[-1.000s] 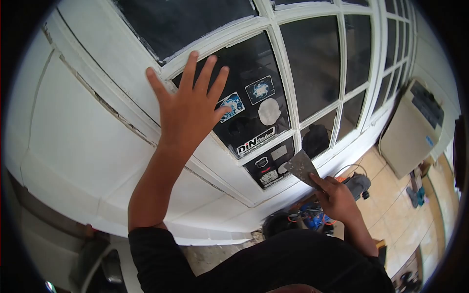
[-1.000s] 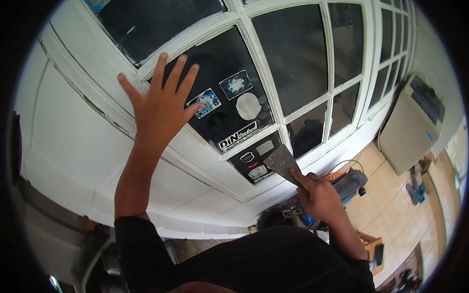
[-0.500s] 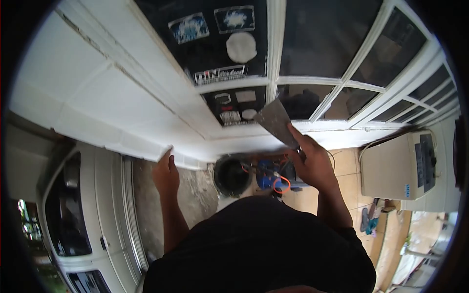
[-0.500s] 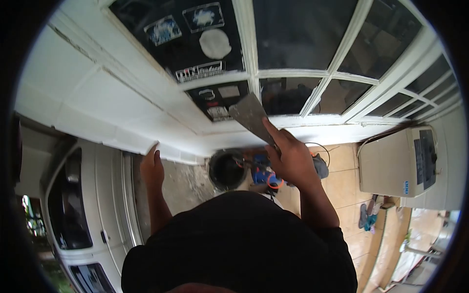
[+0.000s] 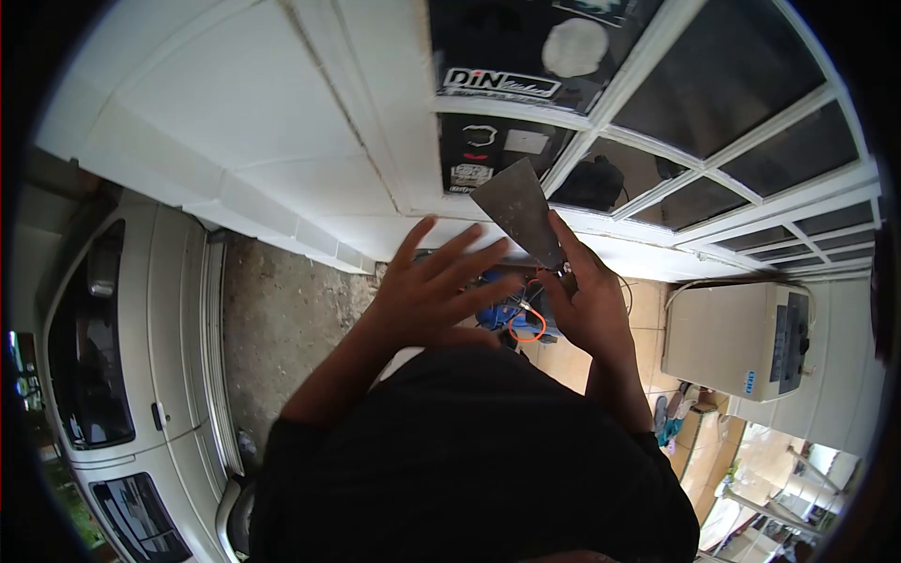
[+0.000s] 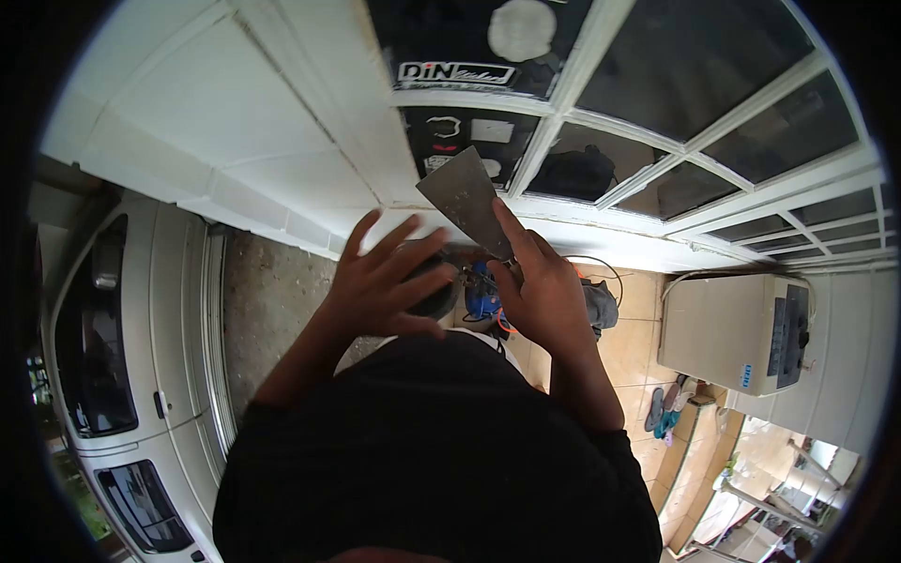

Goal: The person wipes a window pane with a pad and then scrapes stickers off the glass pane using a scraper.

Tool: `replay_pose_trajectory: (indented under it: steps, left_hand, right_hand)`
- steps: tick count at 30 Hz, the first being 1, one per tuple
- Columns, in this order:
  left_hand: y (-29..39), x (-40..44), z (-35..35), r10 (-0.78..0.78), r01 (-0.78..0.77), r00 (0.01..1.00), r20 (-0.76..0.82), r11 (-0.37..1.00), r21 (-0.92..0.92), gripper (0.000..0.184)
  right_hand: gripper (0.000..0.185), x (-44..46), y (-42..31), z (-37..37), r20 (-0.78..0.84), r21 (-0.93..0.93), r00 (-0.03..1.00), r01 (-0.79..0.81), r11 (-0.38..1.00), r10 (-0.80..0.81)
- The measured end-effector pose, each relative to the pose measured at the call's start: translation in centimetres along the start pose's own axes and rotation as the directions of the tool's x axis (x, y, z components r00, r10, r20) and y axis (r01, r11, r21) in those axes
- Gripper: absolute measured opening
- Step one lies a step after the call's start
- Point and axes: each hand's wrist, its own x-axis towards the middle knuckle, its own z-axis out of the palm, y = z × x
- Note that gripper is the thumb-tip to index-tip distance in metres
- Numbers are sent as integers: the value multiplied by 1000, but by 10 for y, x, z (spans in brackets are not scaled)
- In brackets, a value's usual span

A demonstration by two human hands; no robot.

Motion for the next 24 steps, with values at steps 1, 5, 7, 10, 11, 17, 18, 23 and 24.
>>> replay_pose_trajectory:
  steps: [1, 5, 7, 10, 11, 17, 18, 23, 24]
  left_hand:
    - [-9, 5, 6, -78, 60, 990, 117, 987, 150, 83]
    - [-83, 7, -1, -347, 450, 878, -329, 833, 323, 69]
    - [-110, -9, -13, -530, 478, 835, -148, 832, -281, 48]
    - [-127, -54, 60, -402, 349, 911, 95, 626, -697, 35]
    - [-107, -47, 49, -497, 618, 748, 440, 279, -735, 40]
    - [-84, -56, 35, -593, 636, 579, 560, -101, -765, 39]
    - [-86, -57, 32, -643, 576, 564, 518, -144, -805, 36]
    - [-92, -71, 18, -813, 483, 462, 353, -104, -870, 33]
    - [-95, -78, 20, -831, 505, 425, 360, -113, -856, 33]
  right_hand:
    - [76, 1, -6, 6, 20, 8, 999, -40, 999, 40]
    - [78, 9, -26, 32, 72, -17, 959, -275, 961, 276]
    - [79, 12, -26, 49, 63, -14, 950, -306, 952, 307]
    - [82, 26, -36, 78, 81, 155, 942, -335, 929, 326]
    - [83, 29, -37, 89, 90, 198, 951, -309, 930, 297]
    - [85, 50, -64, 117, 260, 179, 933, -298, 938, 247]
    - [85, 51, -63, 119, 197, 244, 959, -250, 937, 204]
    - [92, 69, -58, 90, 30, 999, 998, -29, -25, 47]
    - [93, 72, -58, 80, 38, 991, 999, -35, -131, 24]
